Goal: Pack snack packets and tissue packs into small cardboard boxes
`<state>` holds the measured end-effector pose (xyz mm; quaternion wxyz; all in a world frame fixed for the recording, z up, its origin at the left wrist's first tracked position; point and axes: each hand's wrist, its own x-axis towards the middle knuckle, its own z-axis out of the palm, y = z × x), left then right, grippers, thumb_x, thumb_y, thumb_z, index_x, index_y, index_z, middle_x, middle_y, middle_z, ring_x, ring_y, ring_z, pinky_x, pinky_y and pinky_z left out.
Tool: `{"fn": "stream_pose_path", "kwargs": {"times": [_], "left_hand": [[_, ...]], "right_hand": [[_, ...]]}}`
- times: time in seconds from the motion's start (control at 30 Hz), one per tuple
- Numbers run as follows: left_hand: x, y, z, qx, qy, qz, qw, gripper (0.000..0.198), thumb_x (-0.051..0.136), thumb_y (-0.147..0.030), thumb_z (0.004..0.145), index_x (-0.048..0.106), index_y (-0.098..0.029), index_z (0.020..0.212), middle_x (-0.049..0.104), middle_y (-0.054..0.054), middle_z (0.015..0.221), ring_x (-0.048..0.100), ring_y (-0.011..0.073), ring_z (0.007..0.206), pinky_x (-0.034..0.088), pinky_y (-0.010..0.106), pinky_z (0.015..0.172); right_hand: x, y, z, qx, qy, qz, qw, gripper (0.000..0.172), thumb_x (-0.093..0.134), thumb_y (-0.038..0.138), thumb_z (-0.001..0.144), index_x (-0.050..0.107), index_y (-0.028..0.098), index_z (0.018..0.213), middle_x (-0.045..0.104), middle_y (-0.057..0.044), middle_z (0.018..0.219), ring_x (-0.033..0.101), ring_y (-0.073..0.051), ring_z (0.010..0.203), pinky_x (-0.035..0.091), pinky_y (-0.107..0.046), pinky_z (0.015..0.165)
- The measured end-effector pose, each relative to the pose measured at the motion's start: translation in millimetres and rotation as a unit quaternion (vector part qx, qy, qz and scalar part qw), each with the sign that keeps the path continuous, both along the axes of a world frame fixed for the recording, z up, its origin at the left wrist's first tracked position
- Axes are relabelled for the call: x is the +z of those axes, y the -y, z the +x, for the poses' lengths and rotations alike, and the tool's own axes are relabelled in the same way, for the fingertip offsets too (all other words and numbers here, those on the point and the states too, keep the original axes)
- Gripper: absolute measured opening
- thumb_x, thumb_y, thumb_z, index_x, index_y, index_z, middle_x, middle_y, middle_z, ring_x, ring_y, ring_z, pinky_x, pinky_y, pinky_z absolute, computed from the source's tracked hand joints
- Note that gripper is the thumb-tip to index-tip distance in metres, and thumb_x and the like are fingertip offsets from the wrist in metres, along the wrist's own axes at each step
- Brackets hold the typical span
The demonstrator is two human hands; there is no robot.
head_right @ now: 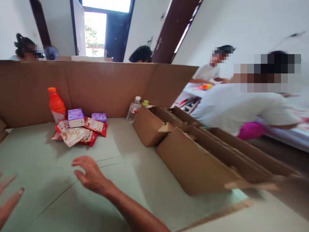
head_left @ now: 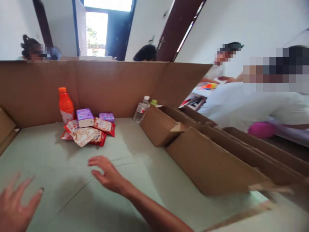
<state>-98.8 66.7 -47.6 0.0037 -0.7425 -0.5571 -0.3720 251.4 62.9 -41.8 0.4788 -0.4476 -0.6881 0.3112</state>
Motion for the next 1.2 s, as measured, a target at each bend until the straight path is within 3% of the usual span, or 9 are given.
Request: {"fn": "stream_pose_path", "kwargs": {"times": [0.17,0.3,0.4,0.6,0.77,0.9,1.03,1.1,1.2], "left_hand": [[-50.3,27,38,-0.012,-0.027,-0.093,0.995,0.032,0.064,-0.049,0.084,0.072,-0.034,0.112,0.064,0.007,0.133,0.065,0.0354,0.116,0.066,0.046,0.071],[-43.3,47,58,-0.011,0.029,-0.166,0.986,0.035,0.061,-0.051,0.087,0.074,-0.031,0.114,0.065,0.009,0.134,0.064,0.0342,0.120,0.065,0.034,0.058],[-25.4,55,77,-0.017,0.043,-0.129,0.991,0.034,0.056,-0.049,0.089,0.075,-0.029,0.110,0.069,0.009,0.128,0.066,0.0316,0.118,0.066,0.038,0.070],[-5.6,70,98,-0.050,0.028,-0.105,0.993,0.030,0.057,-0.044,0.089,0.076,-0.028,0.106,0.074,0.008,0.121,0.072,0.0272,0.109,0.063,0.043,0.088],[-4.8,77,105,-0.073,0.031,-0.108,0.991,0.038,0.059,-0.043,0.090,0.068,-0.028,0.123,0.068,0.010,0.131,0.068,0.0288,0.118,0.059,0.047,0.097],[0.0,85,118,-0.117,0.052,-0.136,0.982,0.081,0.069,-0.040,0.083,0.031,-0.032,0.155,0.044,0.014,0.157,0.048,0.0363,0.140,0.047,0.059,0.110],[2.4,95,129,-0.179,0.099,-0.211,0.956,0.108,0.077,-0.035,0.075,0.009,-0.036,0.160,0.030,0.014,0.164,0.038,0.0395,0.147,0.039,0.064,0.114],[-0.6,98,134,-0.194,0.122,-0.231,0.946,0.105,0.075,-0.033,0.077,0.009,-0.039,0.159,0.031,0.012,0.164,0.037,0.0392,0.147,0.037,0.066,0.114],[-7.2,96,138,-0.211,0.158,-0.244,0.933,0.093,0.070,-0.035,0.082,0.017,-0.038,0.158,0.034,0.013,0.162,0.038,0.0396,0.147,0.035,0.068,0.115]], "right_hand": [[41.1,-5,176,-0.341,0.223,0.113,0.906,0.032,0.062,0.027,0.081,0.068,0.019,0.111,0.063,-0.018,0.131,0.051,-0.036,0.129,0.032,-0.060,0.110],[60.2,-29,282,-0.539,0.275,0.024,0.796,0.044,0.067,0.043,0.081,0.063,0.014,0.114,0.062,-0.027,0.124,0.049,-0.045,0.128,0.035,-0.063,0.100],[62.7,-43,310,-0.547,0.261,-0.028,0.795,0.031,0.065,0.052,0.081,0.065,0.021,0.082,0.066,-0.019,0.080,0.064,-0.043,0.098,0.044,-0.056,0.078],[58.7,-24,271,-0.434,0.270,-0.001,0.859,0.021,0.061,0.045,0.079,0.068,0.026,0.073,0.059,-0.007,0.057,0.059,-0.027,0.059,0.038,-0.039,0.058],[73.1,46,193,-0.233,0.255,0.066,0.936,0.023,0.064,0.049,0.081,0.076,0.030,0.083,0.073,-0.007,0.076,0.067,-0.027,0.073,0.050,-0.040,0.069],[83.9,102,142,-0.039,0.183,0.073,0.980,0.015,0.072,0.047,0.083,0.080,0.035,0.088,0.076,-0.006,0.084,0.071,-0.029,0.087,0.055,-0.045,0.084],[58.5,122,131,-0.183,-0.068,0.076,0.978,0.041,0.066,0.064,0.081,0.079,0.032,0.102,0.071,-0.013,0.122,0.059,-0.039,0.123,0.046,-0.056,0.103],[30.4,117,132,-0.266,-0.165,-0.001,0.950,0.040,0.064,0.063,0.083,0.078,0.029,0.098,0.071,-0.013,0.121,0.062,-0.037,0.119,0.047,-0.056,0.103],[-15.6,104,123,-0.254,-0.191,-0.170,0.933,0.054,0.061,0.071,0.081,0.076,0.027,0.108,0.074,-0.013,0.115,0.067,-0.036,0.110,0.054,-0.052,0.093]]}}
